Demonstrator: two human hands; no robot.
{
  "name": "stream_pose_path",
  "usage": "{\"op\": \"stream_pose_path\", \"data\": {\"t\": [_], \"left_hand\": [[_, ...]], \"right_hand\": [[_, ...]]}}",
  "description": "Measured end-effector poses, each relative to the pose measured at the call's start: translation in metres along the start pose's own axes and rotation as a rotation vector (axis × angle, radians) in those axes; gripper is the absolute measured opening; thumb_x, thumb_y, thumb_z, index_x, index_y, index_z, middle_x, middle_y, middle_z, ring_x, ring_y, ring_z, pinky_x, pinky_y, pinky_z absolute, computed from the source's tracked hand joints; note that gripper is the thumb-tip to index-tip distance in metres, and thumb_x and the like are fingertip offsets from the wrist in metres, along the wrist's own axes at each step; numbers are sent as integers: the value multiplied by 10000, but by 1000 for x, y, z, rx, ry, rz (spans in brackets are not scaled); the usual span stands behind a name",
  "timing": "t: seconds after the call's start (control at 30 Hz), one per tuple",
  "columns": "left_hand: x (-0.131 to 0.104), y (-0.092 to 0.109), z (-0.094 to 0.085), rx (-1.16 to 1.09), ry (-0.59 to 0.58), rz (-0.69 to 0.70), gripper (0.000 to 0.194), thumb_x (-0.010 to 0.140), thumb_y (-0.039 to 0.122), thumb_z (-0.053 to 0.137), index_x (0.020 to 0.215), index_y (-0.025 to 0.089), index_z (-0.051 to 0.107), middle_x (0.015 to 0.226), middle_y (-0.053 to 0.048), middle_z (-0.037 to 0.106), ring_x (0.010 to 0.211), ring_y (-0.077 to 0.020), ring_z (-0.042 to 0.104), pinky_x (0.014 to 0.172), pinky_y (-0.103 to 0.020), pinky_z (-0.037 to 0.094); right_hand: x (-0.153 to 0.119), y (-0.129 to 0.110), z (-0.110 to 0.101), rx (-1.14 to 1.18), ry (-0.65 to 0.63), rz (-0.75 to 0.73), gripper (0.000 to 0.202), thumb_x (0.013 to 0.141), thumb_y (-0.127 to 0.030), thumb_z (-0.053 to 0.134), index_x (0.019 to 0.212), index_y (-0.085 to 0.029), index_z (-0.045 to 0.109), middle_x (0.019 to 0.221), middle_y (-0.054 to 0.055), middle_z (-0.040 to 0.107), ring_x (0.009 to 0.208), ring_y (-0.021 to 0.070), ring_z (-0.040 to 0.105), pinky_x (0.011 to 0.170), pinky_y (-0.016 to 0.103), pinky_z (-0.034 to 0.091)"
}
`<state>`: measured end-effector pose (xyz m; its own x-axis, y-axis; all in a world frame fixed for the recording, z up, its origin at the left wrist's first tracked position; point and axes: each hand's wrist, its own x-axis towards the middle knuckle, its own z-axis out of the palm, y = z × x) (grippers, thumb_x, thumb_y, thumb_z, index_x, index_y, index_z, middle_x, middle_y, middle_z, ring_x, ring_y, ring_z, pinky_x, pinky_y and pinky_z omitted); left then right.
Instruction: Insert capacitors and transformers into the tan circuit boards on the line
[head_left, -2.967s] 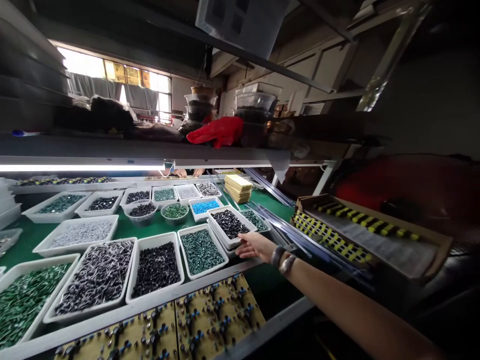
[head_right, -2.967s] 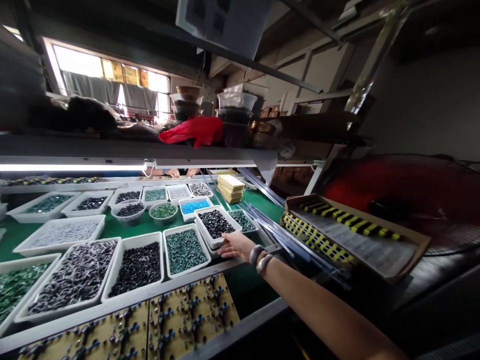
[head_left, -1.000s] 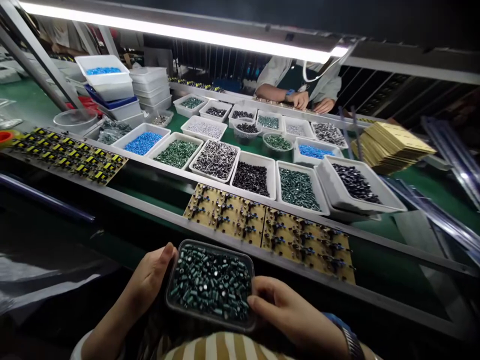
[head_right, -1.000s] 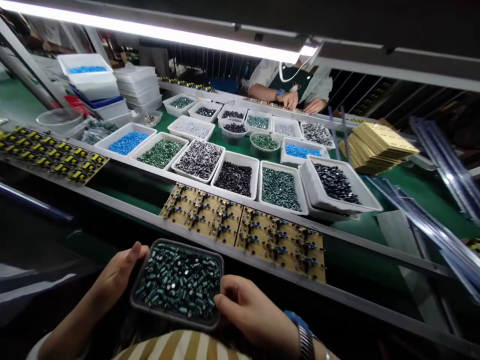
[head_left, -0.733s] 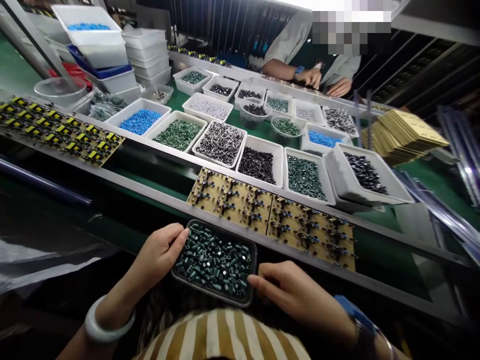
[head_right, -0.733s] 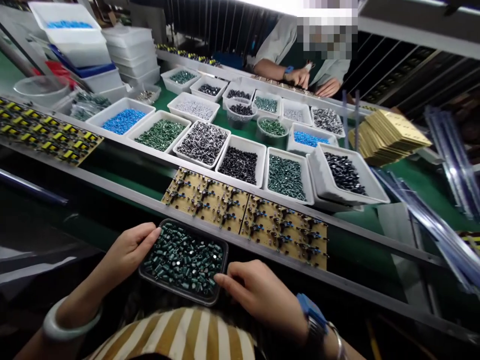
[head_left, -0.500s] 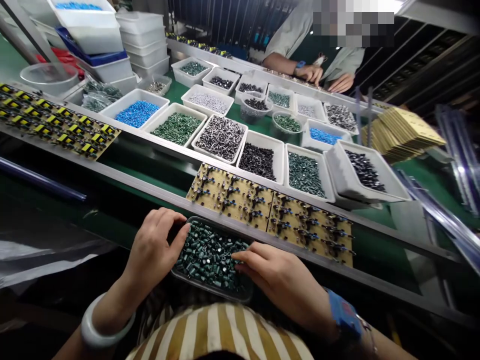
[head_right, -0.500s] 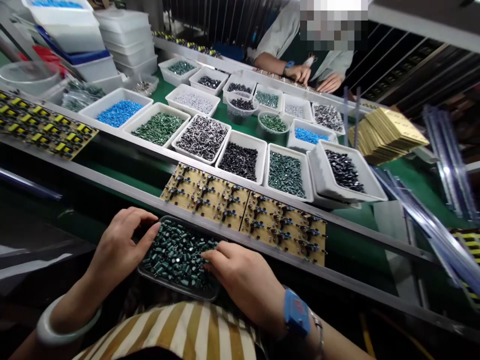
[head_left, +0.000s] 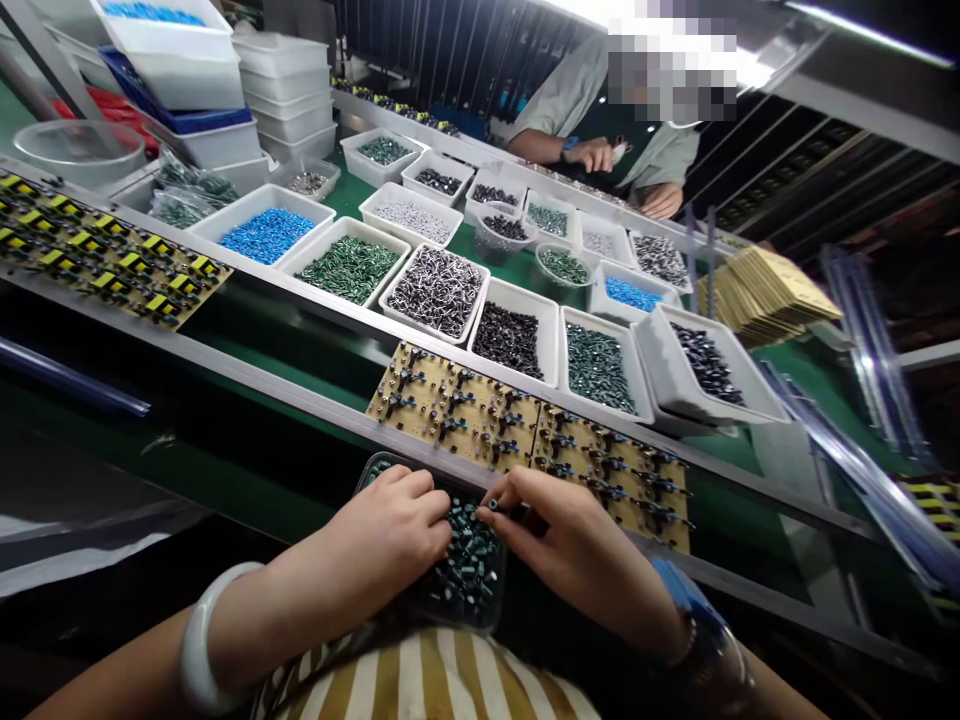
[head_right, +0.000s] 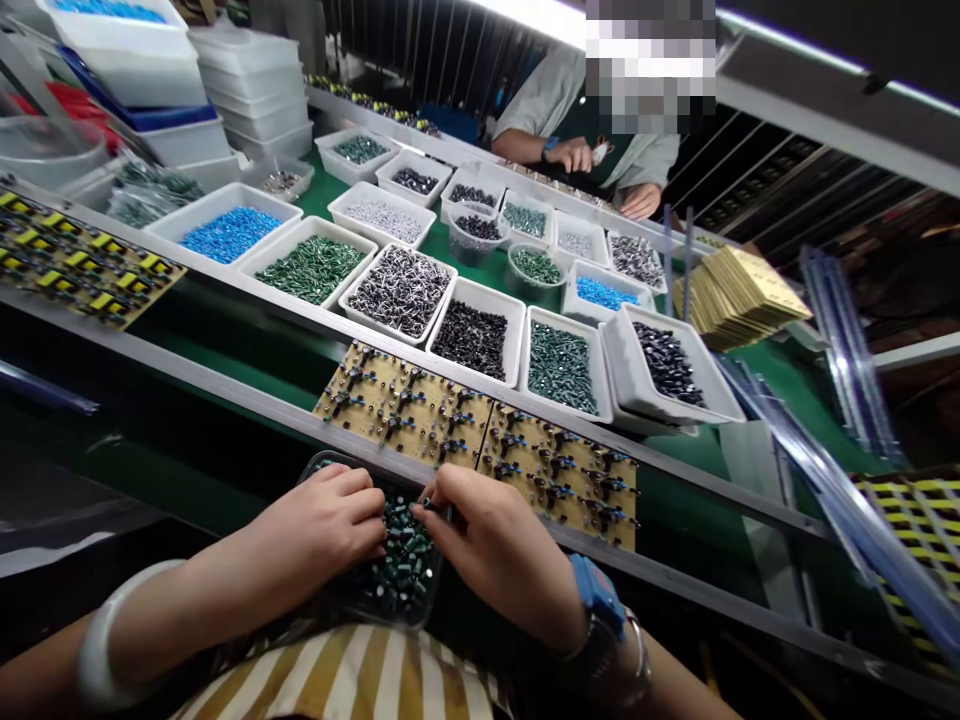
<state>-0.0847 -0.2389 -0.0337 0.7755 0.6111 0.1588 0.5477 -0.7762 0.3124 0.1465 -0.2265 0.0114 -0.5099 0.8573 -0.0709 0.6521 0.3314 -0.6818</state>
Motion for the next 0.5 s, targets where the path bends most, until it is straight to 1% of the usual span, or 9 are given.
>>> {"op": "stream_pose_path", "data": {"t": [0.07,0.13,0.23,0.3,0.37,0.5], "left_hand": [[2,1,0,13,-11,20,171,918,232,713,812,197,585,863,1,588,844,-228,500,738,-392,353],[4,2,1,19,-7,33,167,911,229,721,824,199,582,867,3,582,847,-230,494,748,-393,354],[5,2,3,25,-1,54,160,916,214,708,827,196,576,882,-3,581,856,-233,490,771,-401,364],[5,0,3,13,0,73,145,940,210,667,837,193,567,903,-13,584,860,-236,489,766,-404,374],[4,-1,2,-21,-13,77,108,960,198,628,876,187,559,927,-23,591,868,-237,493,762,-403,390],[0,-6,1,-161,-27,9,76,976,120,562,927,173,540,894,-20,595,852,-215,500,779,-385,417]], "right_hand": [[7,2,-4,91,34,48,166,955,-221,699,840,-185,584,837,-25,654,749,120,606,668,226,456],[14,4,-7,168,61,84,168,933,-292,744,862,-191,630,819,-26,666,733,118,613,636,212,459],[21,9,-9,232,110,113,179,909,-353,774,920,-197,686,842,-16,697,743,126,640,658,209,491],[22,13,-9,238,131,102,148,932,-347,748,973,-208,714,897,-7,718,791,135,669,711,216,518],[23,17,-9,211,133,73,106,964,-306,708,1033,-227,727,974,-3,730,871,143,690,787,224,535],[24,20,-9,43,156,-33,130,988,-215,665,1113,-232,697,1042,-1,720,941,144,684,865,241,532]]}}
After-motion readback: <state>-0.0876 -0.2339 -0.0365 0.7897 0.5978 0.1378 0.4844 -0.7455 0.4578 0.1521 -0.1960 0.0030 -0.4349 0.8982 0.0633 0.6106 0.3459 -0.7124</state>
